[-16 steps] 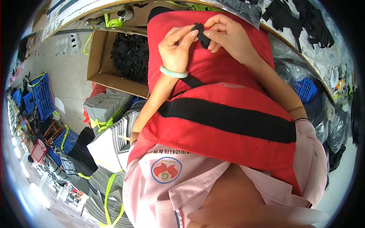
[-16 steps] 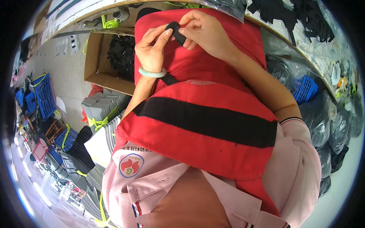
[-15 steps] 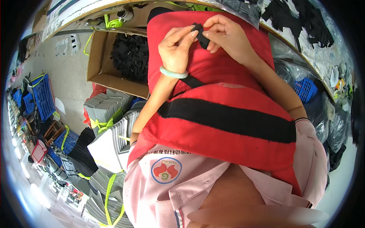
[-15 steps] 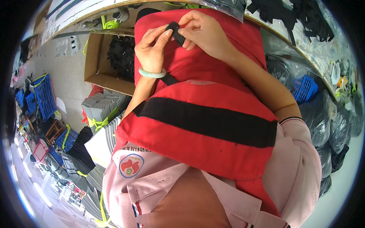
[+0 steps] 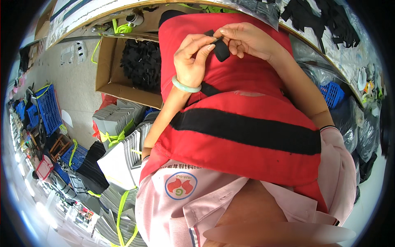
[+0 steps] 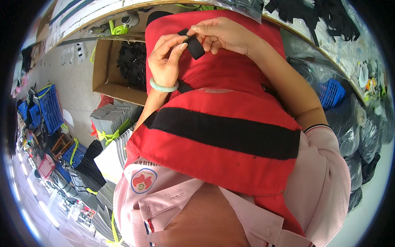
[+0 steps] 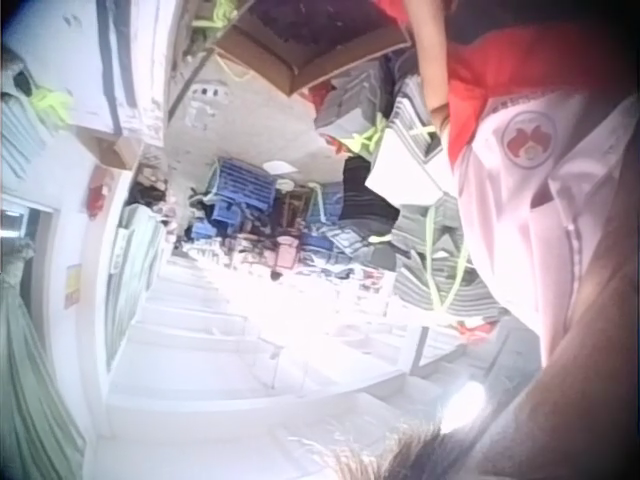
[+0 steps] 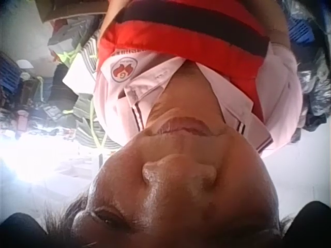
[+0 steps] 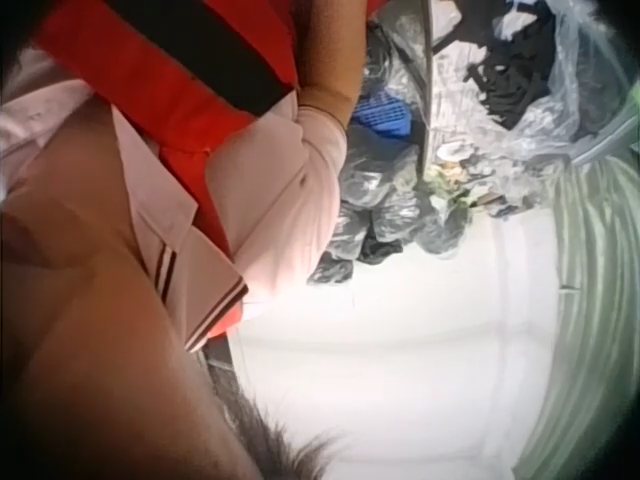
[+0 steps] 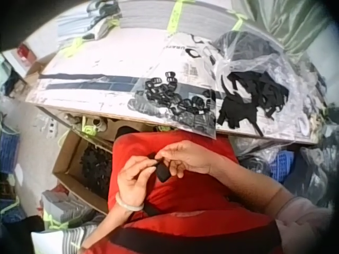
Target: The recorder is assembling black plastic buckles onto nylon straps by threading the strap through the buckle components.
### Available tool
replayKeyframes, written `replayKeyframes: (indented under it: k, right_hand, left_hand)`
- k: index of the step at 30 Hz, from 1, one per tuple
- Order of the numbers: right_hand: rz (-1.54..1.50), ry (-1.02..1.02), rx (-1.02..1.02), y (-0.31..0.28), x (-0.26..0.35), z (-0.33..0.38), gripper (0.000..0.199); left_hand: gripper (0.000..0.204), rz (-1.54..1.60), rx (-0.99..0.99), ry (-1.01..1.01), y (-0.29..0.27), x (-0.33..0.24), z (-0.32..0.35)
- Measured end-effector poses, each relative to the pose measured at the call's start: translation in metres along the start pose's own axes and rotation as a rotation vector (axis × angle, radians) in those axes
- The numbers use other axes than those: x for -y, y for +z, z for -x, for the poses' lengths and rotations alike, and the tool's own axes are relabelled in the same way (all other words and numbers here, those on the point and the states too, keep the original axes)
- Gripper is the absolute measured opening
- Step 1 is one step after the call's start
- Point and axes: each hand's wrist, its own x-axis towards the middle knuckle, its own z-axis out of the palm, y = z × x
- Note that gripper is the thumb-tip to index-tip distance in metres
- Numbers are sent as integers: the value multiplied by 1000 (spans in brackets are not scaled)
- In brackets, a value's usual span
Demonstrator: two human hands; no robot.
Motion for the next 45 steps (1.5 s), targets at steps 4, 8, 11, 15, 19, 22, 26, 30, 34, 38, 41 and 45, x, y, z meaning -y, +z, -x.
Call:
replayKeyframes:
  k: [4,8,11,15,19,22,26,30,34,38,41,45]
  right_hand:
    - [117,-19,-42,2,-2,2,28]
    - [240,38,21,3,0,3,21]
    - [306,38,56,6,2,5,16]
    - [565,-252,-76,12,1,2,13]
    - [424,-317,-10,11,1,0,20]
    - [533,-166,31,16,9,8,12]
    - [513,-75,133,17,10,11,14]
    - [503,-189,95,20,3,11,16]
    - [497,-211,91,22,4,10,16]
    - [400,-263,62,28,0,5,15]
    - [309,-305,41,34,-3,0,12]
    - [249,-265,-40,45,-15,-20,11]
  left_hand:
    - [16,-56,13,35,-3,-3,2]
    - [15,-28,54,-13,-5,-7,8]
    - [15,-40,69,-9,-7,-9,12]
    - [14,59,90,-73,-12,-13,14]
    - [13,64,104,-88,-16,-20,16]
    - [13,35,96,-55,-17,-23,16]
    - [13,-30,118,1,-18,-25,19]
    - [14,45,138,-59,-22,-26,21]
    - [14,47,154,-68,-25,-28,18]
    - [14,126,136,-89,-29,-29,19]
    - [15,192,120,-139,-32,-36,21]
    - [17,85,196,-290,-56,-62,28]
